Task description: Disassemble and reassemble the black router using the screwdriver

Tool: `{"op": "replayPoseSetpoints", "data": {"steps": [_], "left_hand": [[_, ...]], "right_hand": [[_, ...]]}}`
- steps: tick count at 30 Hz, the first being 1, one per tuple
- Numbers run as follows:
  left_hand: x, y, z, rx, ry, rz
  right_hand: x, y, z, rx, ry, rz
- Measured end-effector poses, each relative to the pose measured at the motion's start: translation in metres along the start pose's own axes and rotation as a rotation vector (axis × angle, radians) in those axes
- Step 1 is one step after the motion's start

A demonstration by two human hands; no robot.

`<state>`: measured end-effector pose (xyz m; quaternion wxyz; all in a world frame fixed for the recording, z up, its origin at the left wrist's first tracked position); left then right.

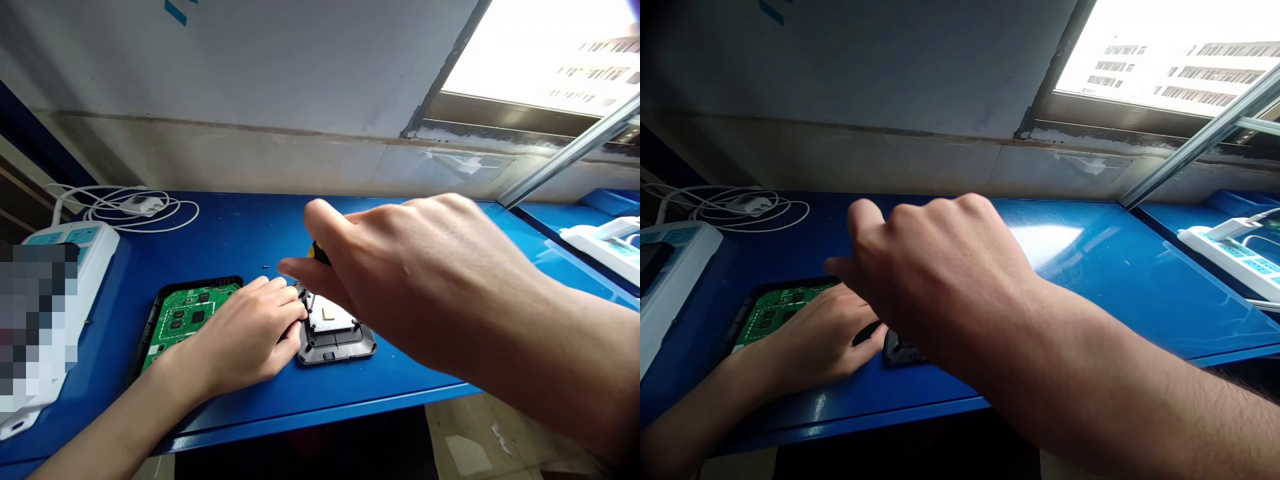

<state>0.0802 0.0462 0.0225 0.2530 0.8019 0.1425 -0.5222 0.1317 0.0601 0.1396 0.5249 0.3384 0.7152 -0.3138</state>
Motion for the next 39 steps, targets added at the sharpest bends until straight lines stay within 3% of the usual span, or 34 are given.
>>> {"op": "replayPoseSetpoints", "data": {"steps": [3,5,10,18,22,31,34,39], "left_hand": [[-0.003,0.002,-0.001,0.01,0.016,-0.017],[-0.004,0.003,-0.002,0.013,0.027,-0.023],[0.0,0.0,-0.001,0.002,0.001,-0.018],[0.009,-0.005,0.002,-0.031,-0.058,0.022],[0.004,-0.002,0.0,-0.017,-0.035,0.019],[-0.002,0.001,0.0,0.012,0.03,-0.016],[-0.002,0.0,0.001,0.009,0.039,-0.021],[0.005,-0.003,0.002,-0.005,-0.005,-0.005]], "right_hand": [[0.003,-0.001,0.008,-0.097,-0.022,0.091],[0.009,-0.001,0.012,-0.143,-0.119,0.031],[0.017,0.009,0.015,-0.094,-0.254,-0.105],[0.006,0.011,0.006,-0.034,0.031,0.163],[0.005,0.005,-0.001,0.032,0.028,0.224],[0.015,0.008,0.01,-0.042,-0.14,-0.258],[0.018,0.012,0.012,-0.049,-0.206,-0.326],[0.017,0.022,0.011,-0.095,-0.145,-0.336]]}}
Point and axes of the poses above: each hand's wrist, its own z-axis away from the middle knuckle, its own x-axis out of the palm, y = z × x, the point moved 10 cm from there along -z, towards the middle knuckle, and after that the axes turned 10 degrees about x, right-handed, at the moved point
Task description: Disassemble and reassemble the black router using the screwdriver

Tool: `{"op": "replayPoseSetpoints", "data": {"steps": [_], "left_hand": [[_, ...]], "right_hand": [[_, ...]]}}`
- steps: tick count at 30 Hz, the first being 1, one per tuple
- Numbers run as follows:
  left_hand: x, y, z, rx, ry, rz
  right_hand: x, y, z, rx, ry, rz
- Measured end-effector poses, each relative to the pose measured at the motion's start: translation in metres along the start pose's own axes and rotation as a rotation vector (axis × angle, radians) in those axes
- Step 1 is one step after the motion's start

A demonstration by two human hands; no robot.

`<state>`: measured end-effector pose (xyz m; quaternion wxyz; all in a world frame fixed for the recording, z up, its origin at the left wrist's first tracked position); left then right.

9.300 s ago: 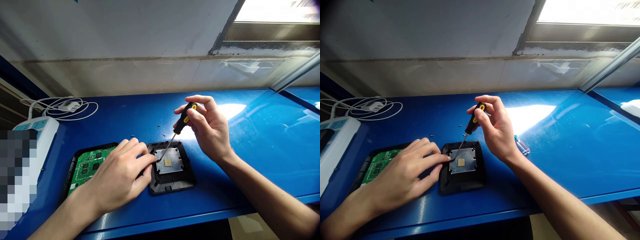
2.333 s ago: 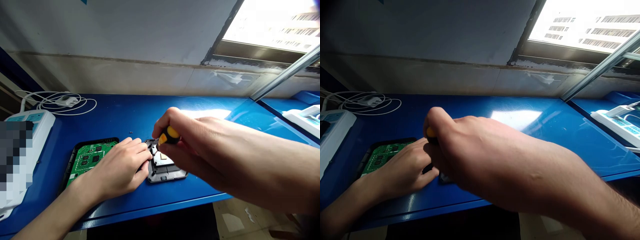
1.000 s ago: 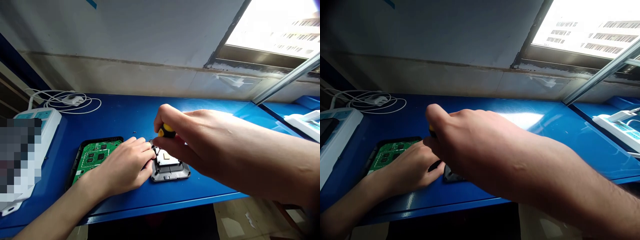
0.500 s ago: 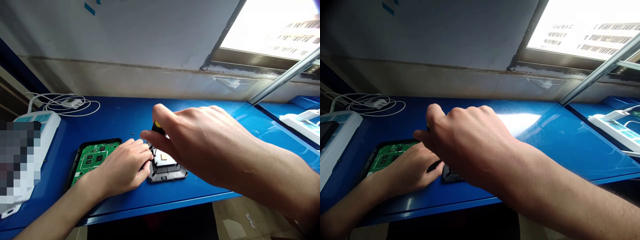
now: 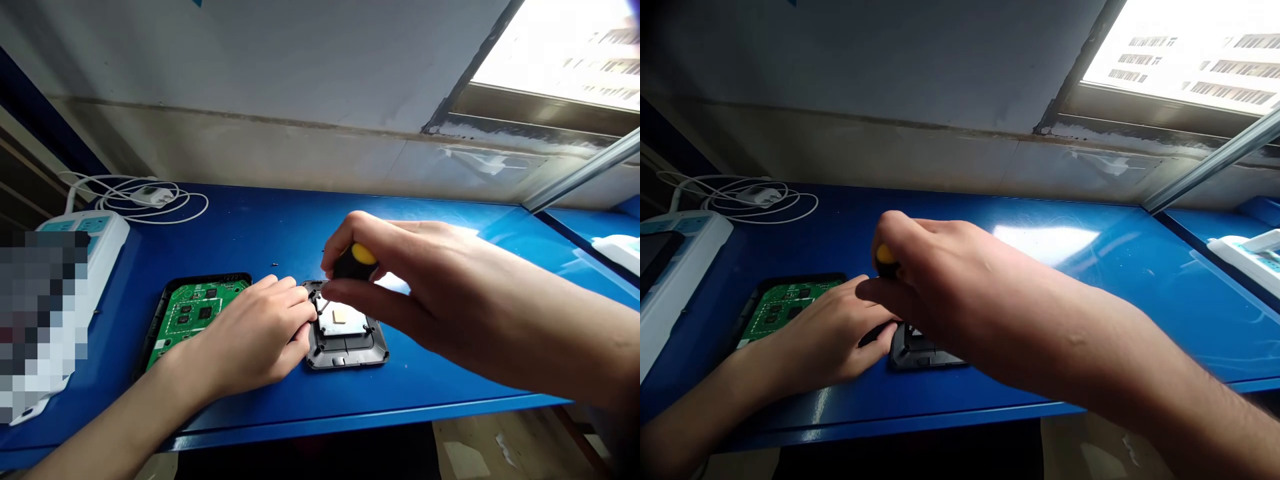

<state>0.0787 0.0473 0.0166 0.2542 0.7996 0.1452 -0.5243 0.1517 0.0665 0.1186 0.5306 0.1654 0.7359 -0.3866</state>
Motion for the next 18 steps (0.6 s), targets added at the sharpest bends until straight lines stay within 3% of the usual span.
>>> {"op": "replayPoseSetpoints", "data": {"steps": [3,9,18], "left_hand": [[0.003,0.0,0.001,-0.002,-0.012,-0.009],[-0.007,0.003,0.0,0.017,0.075,-0.022],[0.0,-0.005,0.0,-0.059,-0.019,0.08]], "right_hand": [[-0.004,0.004,0.001,-0.02,0.123,0.028],[-0.006,-0.02,0.001,-0.037,0.334,0.336],[-0.019,-0.016,-0.009,0.18,0.422,0.623]]}}
Point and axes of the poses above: each hand's wrist, its own z-axis away from the middle knuckle, its own x-axis out of the palm, y = z × x, the point moved 10 cm from there along -z, towards the middle knuckle, and after that the axes turned 10 degrees about x, right-handed, at the moved point
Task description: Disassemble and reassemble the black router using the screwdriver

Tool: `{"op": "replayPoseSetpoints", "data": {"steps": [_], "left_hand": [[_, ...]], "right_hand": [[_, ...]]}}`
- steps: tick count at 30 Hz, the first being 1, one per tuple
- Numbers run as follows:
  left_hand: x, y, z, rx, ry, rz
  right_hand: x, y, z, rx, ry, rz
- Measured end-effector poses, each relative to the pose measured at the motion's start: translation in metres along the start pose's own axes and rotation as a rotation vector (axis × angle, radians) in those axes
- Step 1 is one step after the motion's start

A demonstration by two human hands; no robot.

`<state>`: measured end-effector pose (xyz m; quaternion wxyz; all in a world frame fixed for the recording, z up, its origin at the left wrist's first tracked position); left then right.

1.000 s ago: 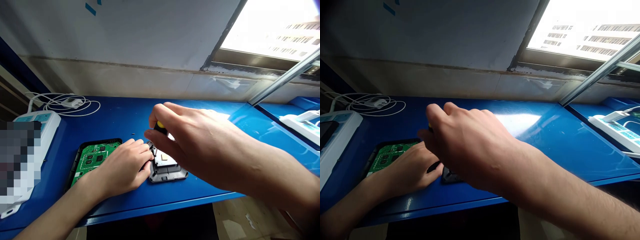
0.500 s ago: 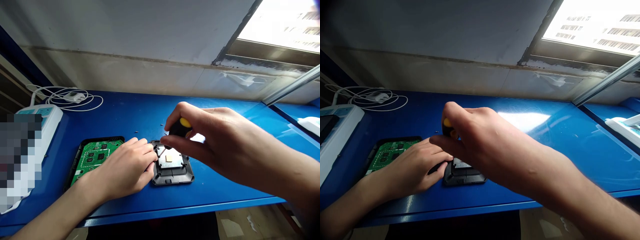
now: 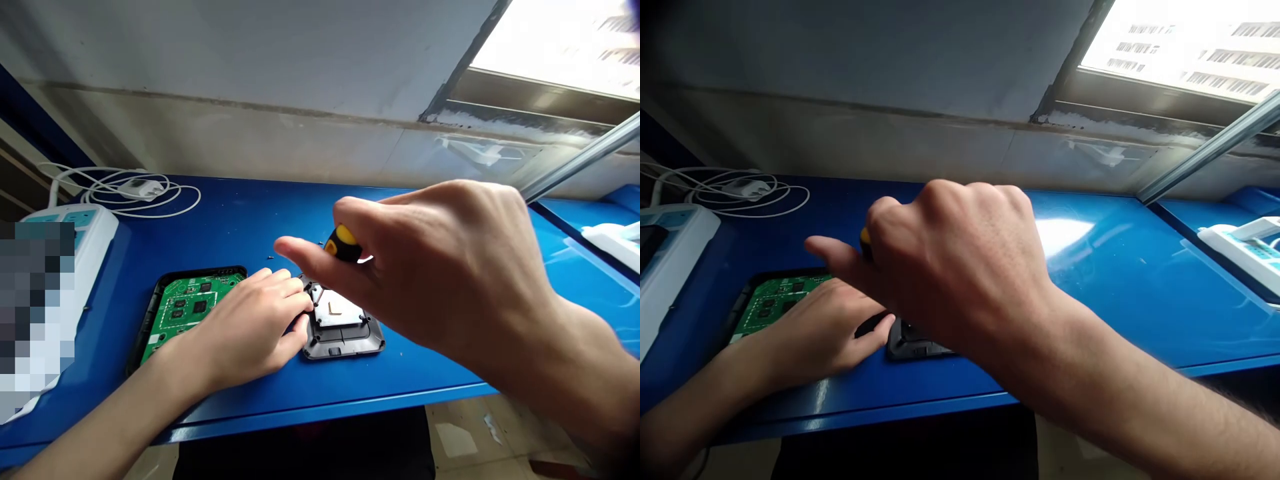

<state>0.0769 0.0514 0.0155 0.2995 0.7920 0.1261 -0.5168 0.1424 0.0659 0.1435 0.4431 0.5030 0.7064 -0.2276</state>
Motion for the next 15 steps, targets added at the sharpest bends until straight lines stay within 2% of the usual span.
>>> {"op": "replayPoseSetpoints", "data": {"steps": [5,9,12,15], "left_hand": [[-0.011,-0.011,0.001,-0.041,0.208,0.093],[-0.015,-0.008,-0.005,-0.015,0.268,0.117],[-0.019,-0.008,-0.007,-0.01,0.294,0.1],[-0.02,-0.008,-0.008,0.005,0.285,0.097]], "right_hand": [[-0.006,0.002,0.006,-0.009,0.051,0.035],[-0.01,0.002,0.013,-0.012,0.086,-0.026],[-0.005,0.002,0.018,-0.049,0.008,-0.241],[0.0,0.006,0.024,-0.118,-0.118,-0.648]]}}
Point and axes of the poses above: each hand's wrist, its own z-axis away from the middle knuckle, its own x-axis out of the palm, y = z × x, the point moved 10 cm from there along -z, towards the middle knuckle, and after that the axes turned 10 degrees about x, right-handed, at the moved point
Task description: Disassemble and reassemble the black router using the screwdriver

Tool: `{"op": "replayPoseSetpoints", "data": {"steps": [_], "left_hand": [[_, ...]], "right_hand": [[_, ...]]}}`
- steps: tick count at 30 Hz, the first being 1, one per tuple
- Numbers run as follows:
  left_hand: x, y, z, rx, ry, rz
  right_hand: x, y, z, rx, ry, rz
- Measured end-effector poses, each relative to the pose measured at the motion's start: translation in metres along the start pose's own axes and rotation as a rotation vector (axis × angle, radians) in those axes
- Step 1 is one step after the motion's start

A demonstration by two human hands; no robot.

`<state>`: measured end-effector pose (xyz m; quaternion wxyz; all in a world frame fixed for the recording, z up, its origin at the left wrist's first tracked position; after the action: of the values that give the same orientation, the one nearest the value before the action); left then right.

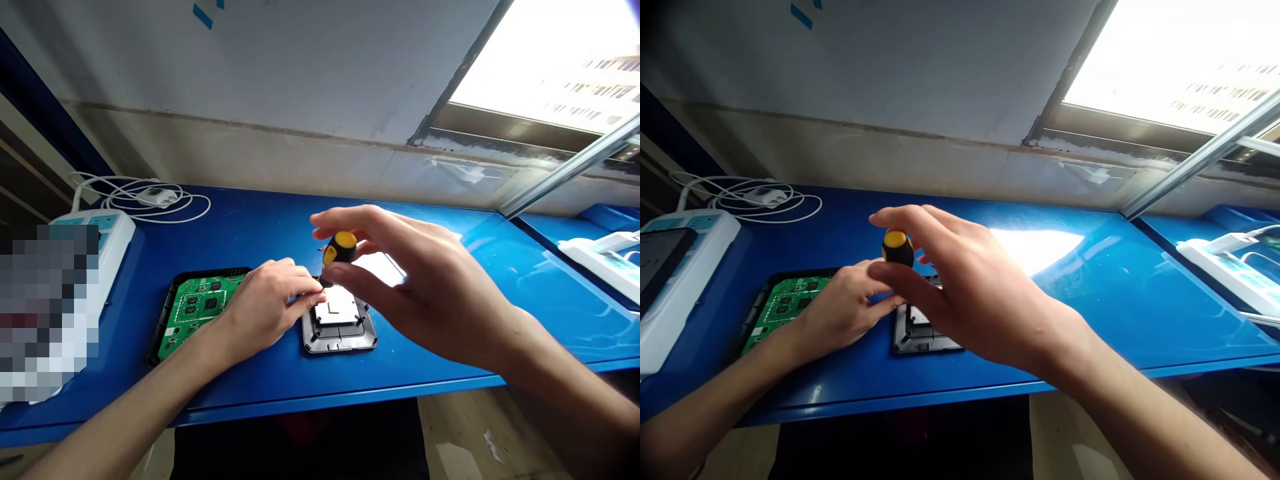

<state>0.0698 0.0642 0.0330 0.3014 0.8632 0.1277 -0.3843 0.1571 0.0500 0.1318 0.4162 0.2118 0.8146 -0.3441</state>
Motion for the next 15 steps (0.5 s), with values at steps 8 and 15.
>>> {"op": "replayPoseSetpoints", "data": {"steps": [8,15], "left_hand": [[0.003,-0.001,0.0,0.01,-0.026,0.008],[0.008,-0.003,0.005,-0.032,-0.11,-0.005]], "right_hand": [[-0.004,0.01,0.01,-0.114,-0.034,-0.321],[-0.009,0.015,0.015,-0.058,0.037,-0.332]]}}
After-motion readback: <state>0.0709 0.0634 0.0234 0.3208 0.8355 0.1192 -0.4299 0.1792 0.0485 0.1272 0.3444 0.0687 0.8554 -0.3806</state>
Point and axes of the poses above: each hand's wrist, its own z-axis away from the middle knuckle, its own x-axis out of the palm, y = z × x, the point moved 10 cm from there along -z, towards the middle knuckle, and after that the axes turned 10 degrees about x, right-handed, at the moved point
